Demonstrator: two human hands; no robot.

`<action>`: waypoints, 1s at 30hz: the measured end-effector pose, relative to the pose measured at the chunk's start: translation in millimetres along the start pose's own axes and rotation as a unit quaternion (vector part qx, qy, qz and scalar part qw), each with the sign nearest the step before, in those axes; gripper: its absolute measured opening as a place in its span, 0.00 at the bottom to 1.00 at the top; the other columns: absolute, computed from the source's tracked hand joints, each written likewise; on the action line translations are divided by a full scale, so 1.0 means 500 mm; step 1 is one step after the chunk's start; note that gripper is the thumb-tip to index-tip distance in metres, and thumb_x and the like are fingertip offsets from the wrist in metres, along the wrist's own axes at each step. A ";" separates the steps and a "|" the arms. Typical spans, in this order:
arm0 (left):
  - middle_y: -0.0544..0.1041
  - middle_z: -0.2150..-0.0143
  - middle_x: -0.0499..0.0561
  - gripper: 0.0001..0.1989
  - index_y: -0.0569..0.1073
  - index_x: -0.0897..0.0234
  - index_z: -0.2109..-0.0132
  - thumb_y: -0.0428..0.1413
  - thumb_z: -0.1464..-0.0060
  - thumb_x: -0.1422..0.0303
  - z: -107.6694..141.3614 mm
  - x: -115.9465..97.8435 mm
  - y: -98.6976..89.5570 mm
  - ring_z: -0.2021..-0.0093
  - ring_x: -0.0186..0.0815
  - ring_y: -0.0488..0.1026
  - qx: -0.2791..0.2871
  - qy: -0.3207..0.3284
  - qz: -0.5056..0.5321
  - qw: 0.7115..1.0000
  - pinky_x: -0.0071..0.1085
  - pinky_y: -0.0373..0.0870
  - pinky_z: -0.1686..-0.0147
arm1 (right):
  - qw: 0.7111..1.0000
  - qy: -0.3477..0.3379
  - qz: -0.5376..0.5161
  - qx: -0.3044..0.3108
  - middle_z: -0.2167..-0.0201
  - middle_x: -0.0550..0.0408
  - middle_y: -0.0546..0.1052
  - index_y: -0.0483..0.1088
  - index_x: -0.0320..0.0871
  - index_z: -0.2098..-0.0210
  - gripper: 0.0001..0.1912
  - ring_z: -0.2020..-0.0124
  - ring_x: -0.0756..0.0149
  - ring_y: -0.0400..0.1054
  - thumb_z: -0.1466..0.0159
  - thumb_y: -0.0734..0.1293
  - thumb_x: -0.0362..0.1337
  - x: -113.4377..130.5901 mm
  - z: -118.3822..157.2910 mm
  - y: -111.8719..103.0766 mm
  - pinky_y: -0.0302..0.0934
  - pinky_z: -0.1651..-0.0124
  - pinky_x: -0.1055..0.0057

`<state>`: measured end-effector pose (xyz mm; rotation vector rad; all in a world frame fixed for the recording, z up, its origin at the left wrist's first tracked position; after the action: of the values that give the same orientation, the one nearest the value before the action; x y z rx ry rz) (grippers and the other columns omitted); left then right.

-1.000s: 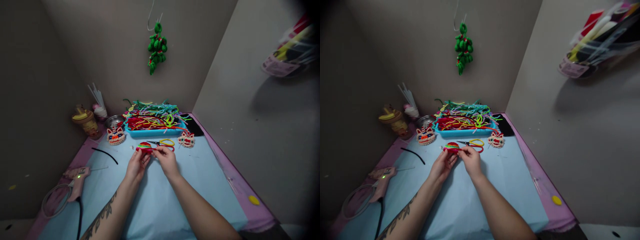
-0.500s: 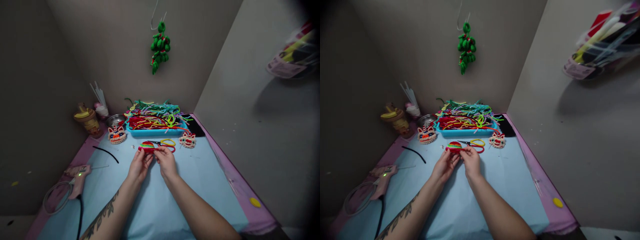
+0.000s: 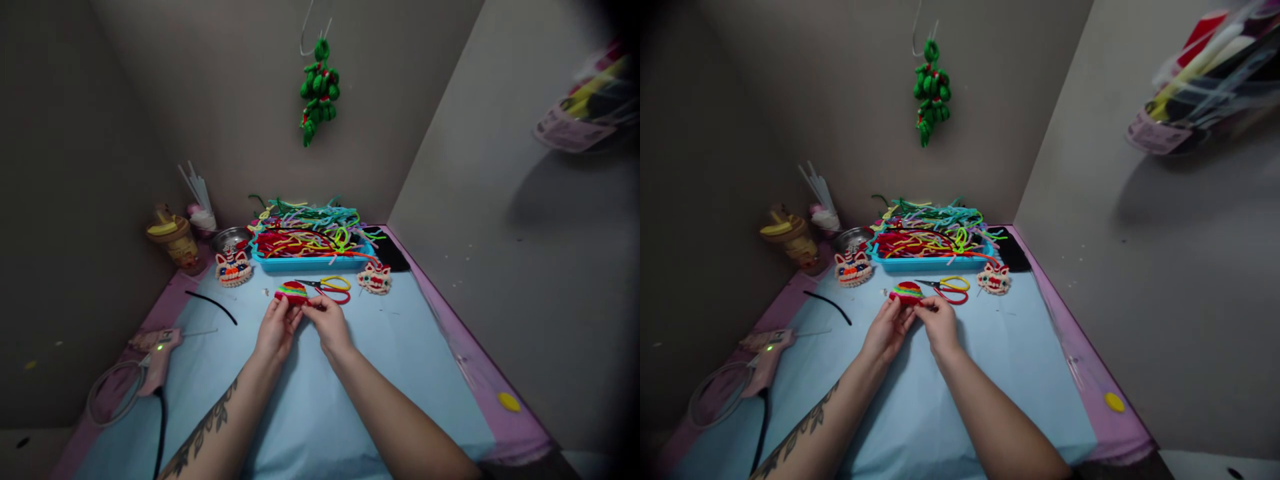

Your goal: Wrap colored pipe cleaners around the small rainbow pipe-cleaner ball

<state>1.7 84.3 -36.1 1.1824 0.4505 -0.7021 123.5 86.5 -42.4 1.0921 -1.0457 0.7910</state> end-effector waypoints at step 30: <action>0.77 0.73 0.47 0.08 0.70 0.64 0.66 0.61 0.50 0.66 -0.005 0.011 -0.031 0.75 0.27 0.73 -0.064 -0.040 -0.026 0.997 0.21 0.67 0.76 | 0.999 -0.006 0.025 0.032 0.80 0.59 0.72 0.73 0.40 0.76 0.08 0.75 0.69 0.63 0.55 0.72 0.37 0.006 -0.009 0.005 0.57 0.68 0.71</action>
<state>-5.3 81.9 -51.2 1.0225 0.4535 -0.7517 123.6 91.6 -39.4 1.1294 -1.0670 0.8644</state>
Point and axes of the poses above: each hand's wrist, its own z-axis away from the middle knuckle, its own y-axis out of the palm, x = y × z, the point moved 8 cm from there along -z, towards the middle knuckle
